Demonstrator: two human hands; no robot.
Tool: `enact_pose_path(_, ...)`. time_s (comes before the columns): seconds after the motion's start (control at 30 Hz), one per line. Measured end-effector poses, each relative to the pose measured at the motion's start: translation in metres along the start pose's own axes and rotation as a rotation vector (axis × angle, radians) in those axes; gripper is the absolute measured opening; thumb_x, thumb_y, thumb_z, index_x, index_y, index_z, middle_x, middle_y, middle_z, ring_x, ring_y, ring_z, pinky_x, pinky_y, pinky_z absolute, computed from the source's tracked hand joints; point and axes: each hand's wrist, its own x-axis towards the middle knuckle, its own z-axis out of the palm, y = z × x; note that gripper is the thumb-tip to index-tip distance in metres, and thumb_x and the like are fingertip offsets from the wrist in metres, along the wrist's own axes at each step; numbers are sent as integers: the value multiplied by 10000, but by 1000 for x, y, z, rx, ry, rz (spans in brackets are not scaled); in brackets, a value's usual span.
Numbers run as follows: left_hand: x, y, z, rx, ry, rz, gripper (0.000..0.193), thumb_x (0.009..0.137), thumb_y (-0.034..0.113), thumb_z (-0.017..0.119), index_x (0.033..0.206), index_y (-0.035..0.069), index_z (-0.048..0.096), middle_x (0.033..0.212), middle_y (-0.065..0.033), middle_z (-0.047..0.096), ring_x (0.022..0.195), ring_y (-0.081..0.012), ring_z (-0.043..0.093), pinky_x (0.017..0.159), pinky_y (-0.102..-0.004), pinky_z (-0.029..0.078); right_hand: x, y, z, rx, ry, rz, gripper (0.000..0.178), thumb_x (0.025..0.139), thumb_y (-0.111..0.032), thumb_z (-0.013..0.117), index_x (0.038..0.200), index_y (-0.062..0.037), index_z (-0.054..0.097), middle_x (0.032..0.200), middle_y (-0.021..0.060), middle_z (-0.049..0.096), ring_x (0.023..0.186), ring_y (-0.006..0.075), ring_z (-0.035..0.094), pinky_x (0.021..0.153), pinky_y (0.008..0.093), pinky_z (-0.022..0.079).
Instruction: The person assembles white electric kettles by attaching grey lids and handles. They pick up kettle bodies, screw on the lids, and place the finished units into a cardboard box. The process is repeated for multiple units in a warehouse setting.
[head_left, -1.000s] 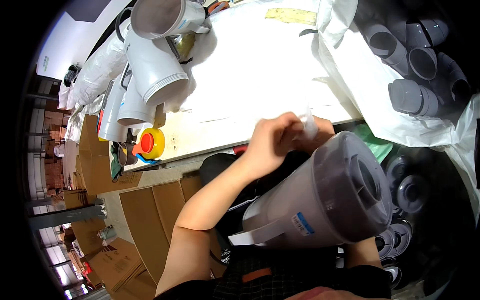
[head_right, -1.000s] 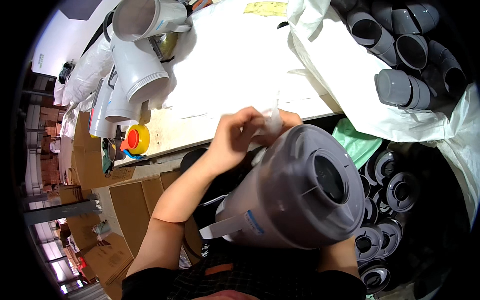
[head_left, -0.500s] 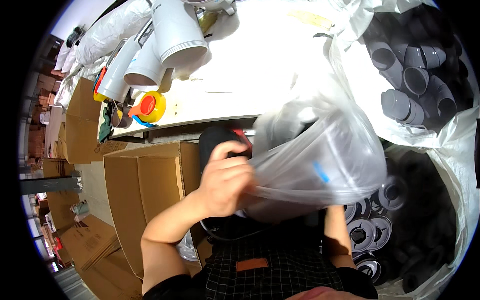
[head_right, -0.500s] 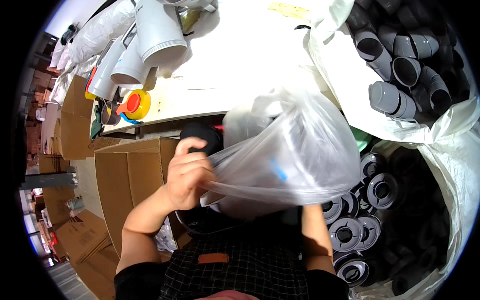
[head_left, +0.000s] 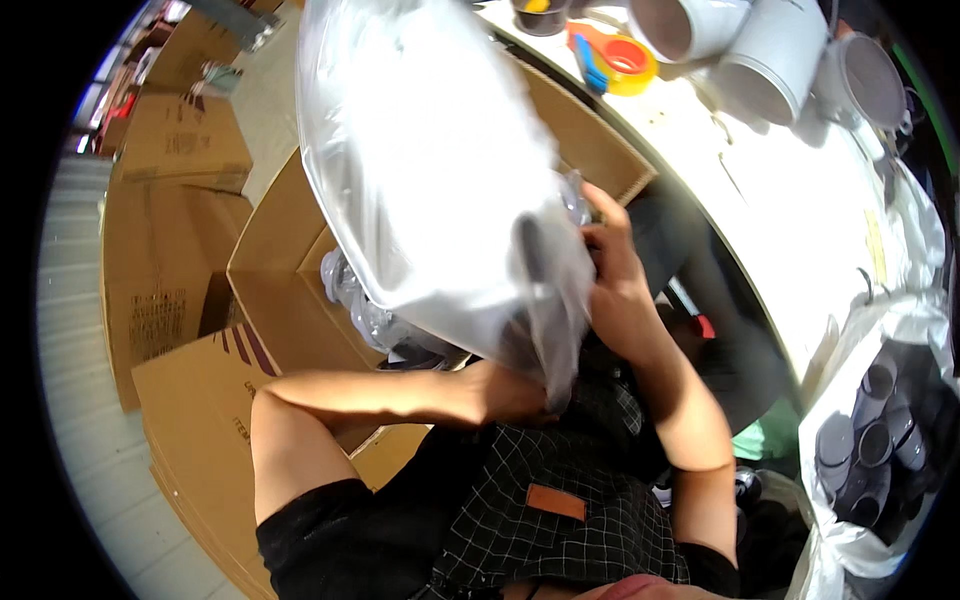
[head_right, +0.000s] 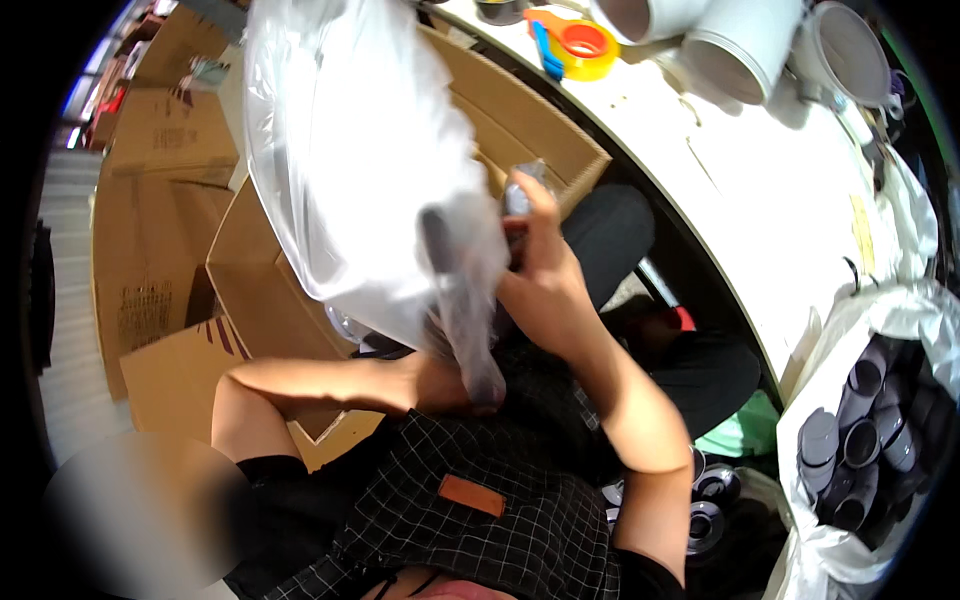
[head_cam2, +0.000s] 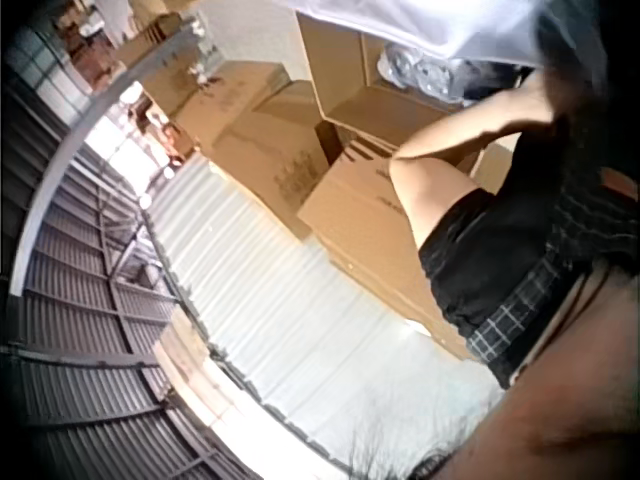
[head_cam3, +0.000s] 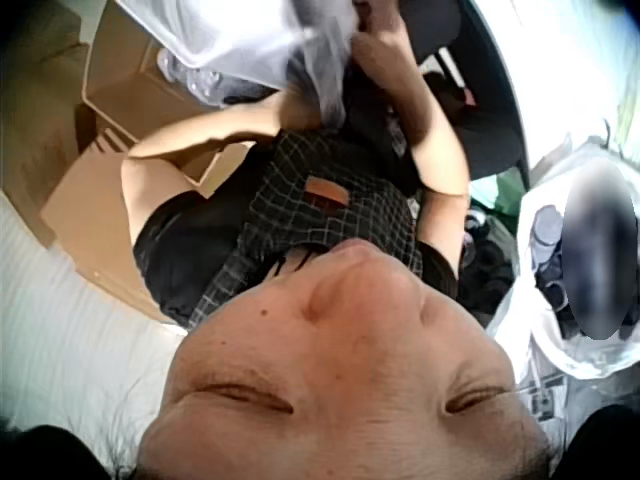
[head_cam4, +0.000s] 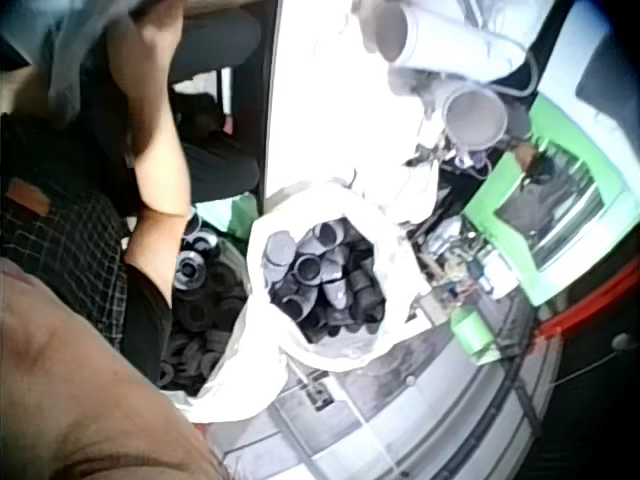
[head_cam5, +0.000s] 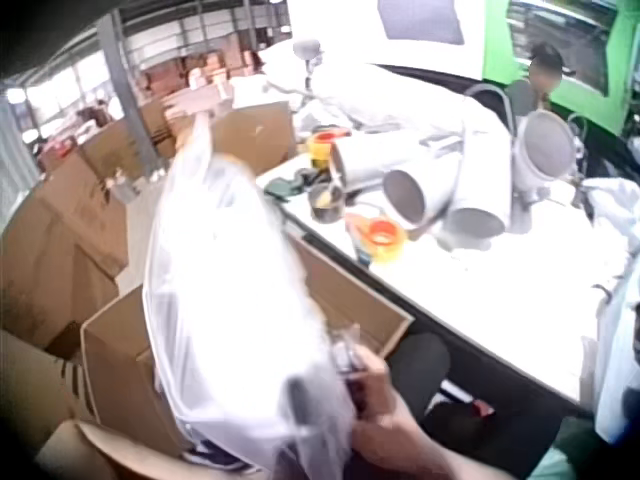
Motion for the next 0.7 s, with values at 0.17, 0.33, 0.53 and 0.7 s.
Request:
enact_pose_path(0.17,-93,-34,-87,-622,609,-593,407,935,272,725,1219,-13,661,1309,-113,656,1053,-242,683,937,-402,542,59,19,41,321,-250,314,664,976,-265,703,1478,-79,311,1225,121,556,968,223,664,780,350,563)
enact_pose_path(0.33,-234,-274,-96,-1297,1628,-18,478,1001,244,638,1444,107,520,1531,-86,484,1435,-273,419,1155,-559,362,32,42,-26,312,91,196,635,907,-27,712,1439,-55,367,1262,165,565,933,150,645,768,295,551)
enact_pose_path(0.53,-326,-430,6,-1469,2165,-670,529,946,518,657,1297,123,633,1242,-29,684,1124,-211,635,799,-345,553,64,46,-180,-839,681,-60,602,767,-106,770,1307,-31,514,1153,191,577,1081,361,586,942,436,486)
enact_pose_path(0.7,-126,-321,-82,-608,1950,-737,358,988,166,646,1268,-55,606,1110,-160,700,988,-223,679,873,-345,566,157,19,-292,-1378,888,-292,565,696,-61,807,1221,-156,622,1139,136,584,1035,330,596,849,421,517)
